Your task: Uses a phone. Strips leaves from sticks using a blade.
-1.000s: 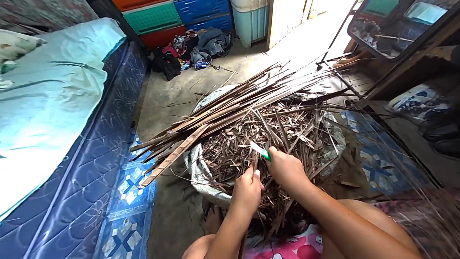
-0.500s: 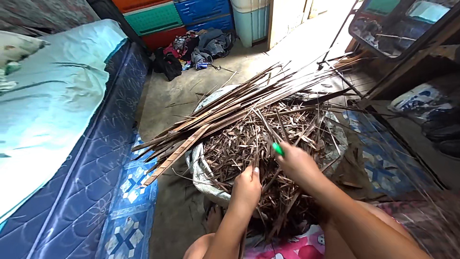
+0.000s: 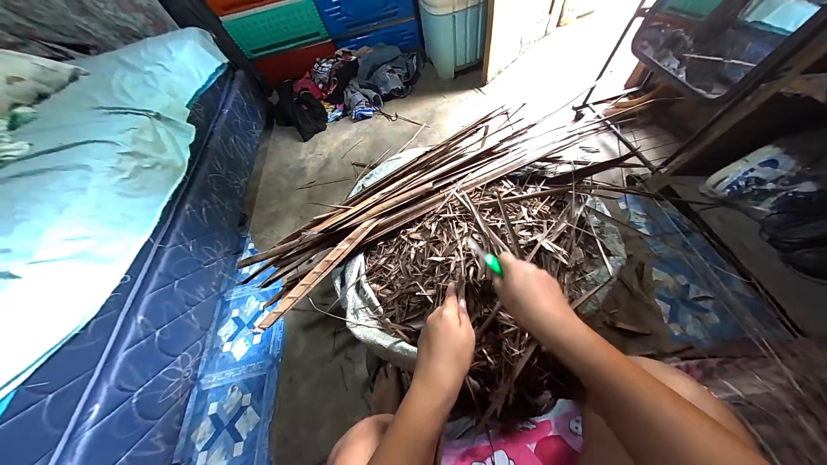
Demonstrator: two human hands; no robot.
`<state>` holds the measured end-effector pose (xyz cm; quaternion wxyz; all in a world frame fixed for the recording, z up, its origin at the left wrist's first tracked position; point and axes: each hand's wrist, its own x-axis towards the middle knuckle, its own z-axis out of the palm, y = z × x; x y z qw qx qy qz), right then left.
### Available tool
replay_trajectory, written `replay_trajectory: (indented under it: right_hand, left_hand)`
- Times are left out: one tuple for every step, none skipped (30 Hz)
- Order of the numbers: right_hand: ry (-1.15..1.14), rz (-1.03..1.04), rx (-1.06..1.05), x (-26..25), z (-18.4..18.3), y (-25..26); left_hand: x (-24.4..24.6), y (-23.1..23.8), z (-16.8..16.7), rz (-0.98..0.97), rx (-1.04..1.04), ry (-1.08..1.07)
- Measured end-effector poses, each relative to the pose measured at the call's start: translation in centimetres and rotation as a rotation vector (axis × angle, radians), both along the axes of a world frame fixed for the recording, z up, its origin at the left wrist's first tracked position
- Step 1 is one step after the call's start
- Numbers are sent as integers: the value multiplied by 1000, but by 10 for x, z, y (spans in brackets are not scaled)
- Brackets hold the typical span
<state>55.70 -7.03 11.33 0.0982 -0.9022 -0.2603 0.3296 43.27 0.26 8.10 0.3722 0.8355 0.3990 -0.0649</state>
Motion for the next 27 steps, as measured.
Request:
replay_trajectory:
  right_hand:
    - [83,62,29,-10,3,-4]
    - [171,123,48,-21,2,-7]
    - [248,176,50,-30,-1,-10]
    - [296,205,40,-37,-4,-11]
    - [313,212,26,-41,-5,-11]
    - [308,208,15,-41,-6,-11]
    - [296,202,5,-41,-6,-11]
    - [278,198,-10,-40,-5,-10]
    - [260,195,-27,-41,-4,-9]
    - [247,192,-42,-41,-4,-7]
    - [238,189,-52,-42,-4,-7]
    - [228,190,-61,-42,-5,-6]
    - [213,191,-72,-42,-5,-5]
    - [193,194,-87,-43,-5,-4]
    - [169,196,-103,-44,-6,-2]
    - [145,196,-115,-44,-6,-1]
    - [126,195,-126,-45,-7,1]
    - [111,191,-139,-45,-7,4]
    - [90,183,-146,-44,-9,6]
    - [68,171,-148,-43,-11,7]
    - [45,165,-145,-42,-13,9]
    - [24,164,-147,-41,-15,10]
    - [6,159,-148,-40,-16,11]
    - [-13,142,-143,-38,-17,12]
    - [-34,112,-138,-34,-18,14]
    - [-49,62,-133,-26,-20,15]
    - [-60,1,-130,-13,-23,15]
  left_hand:
    - [1,3,3,10,-11,33]
    - [2,5,6,28,-26,59]
    - [2,7,9,47,-33,72]
    - [2,7,10,54,-30,79]
    - [3,6,11,55,-24,91]
    - [4,5,11,53,-20,106]
    - [5,3,12,48,-17,123]
    - [6,2,12,41,-9,136]
    - [6,1,11,36,11,138]
    - [7,0,11,34,24,143]
    - [8,0,10,35,33,148]
    - [8,0,9,37,37,155]
    - [9,0,9,38,35,164]
    - [10,0,8,39,33,163]
    - [10,0,7,41,35,152]
    - [10,1,7,40,32,154]
    - [10,1,8,39,29,158]
    - [10,1,8,36,35,158]
    - [10,1,8,32,49,160]
    - [10,0,9,23,59,169]
    - [10,0,10,11,60,185]
    - [11,0,11,4,62,195]
    - [12,1,10,1,68,193]
    - [12,1,10,2,73,182]
    - [11,0,10,3,72,167]
    - [10,-1,10,2,70,144]
    - [8,-3,10,3,71,115]
